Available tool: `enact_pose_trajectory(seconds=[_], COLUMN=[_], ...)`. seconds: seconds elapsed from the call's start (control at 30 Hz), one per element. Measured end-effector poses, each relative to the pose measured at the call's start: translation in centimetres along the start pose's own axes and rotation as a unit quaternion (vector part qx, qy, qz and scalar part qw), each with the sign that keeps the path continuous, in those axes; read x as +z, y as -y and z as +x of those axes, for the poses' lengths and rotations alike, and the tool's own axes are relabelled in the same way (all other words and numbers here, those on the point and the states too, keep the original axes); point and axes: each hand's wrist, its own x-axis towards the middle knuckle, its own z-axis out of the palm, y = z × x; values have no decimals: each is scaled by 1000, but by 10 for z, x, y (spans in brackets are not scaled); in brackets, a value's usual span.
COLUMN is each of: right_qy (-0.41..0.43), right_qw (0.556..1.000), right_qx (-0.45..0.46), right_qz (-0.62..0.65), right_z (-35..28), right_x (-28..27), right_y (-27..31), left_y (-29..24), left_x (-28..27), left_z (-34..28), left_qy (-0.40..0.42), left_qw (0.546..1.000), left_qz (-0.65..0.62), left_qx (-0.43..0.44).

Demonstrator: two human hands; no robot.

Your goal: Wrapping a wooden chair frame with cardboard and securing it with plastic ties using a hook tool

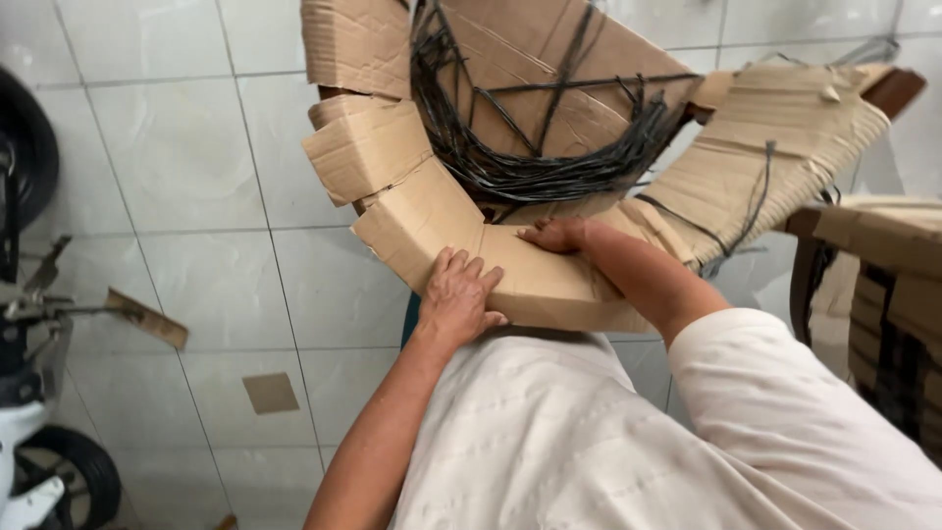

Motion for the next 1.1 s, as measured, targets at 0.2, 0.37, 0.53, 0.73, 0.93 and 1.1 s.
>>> enact_pose_trajectory(seconds=[0.2, 0.37, 0.53, 0.73, 0.93, 1.1], right_qy=[-22, -22, -1, 8, -23, -147], right_qw=[991, 993, 992, 994, 996, 986], right_qx=[61, 54, 62, 65, 50, -67], right_qz=[114, 106, 110, 88, 77, -36], right_z=[-14, -15, -59, -53, -31, -1], right_x=[-8, -8, -32, -26, -17, -5], right_y=[27, 28, 47, 42, 36, 23], left_y=[-33, -48, -52, -41, -30, -33], left_x=[-5, -21, -36, 43, 90, 81], left_z=[-7, 5, 13, 35, 43, 39], left_qy=[24, 118, 160, -60, -326, -328], left_qw=[998, 987, 970, 997, 939, 940], left_qz=[-19, -102, -175, -36, 34, 31], left_qx=[-59, -41, -53, 30, 105, 92])
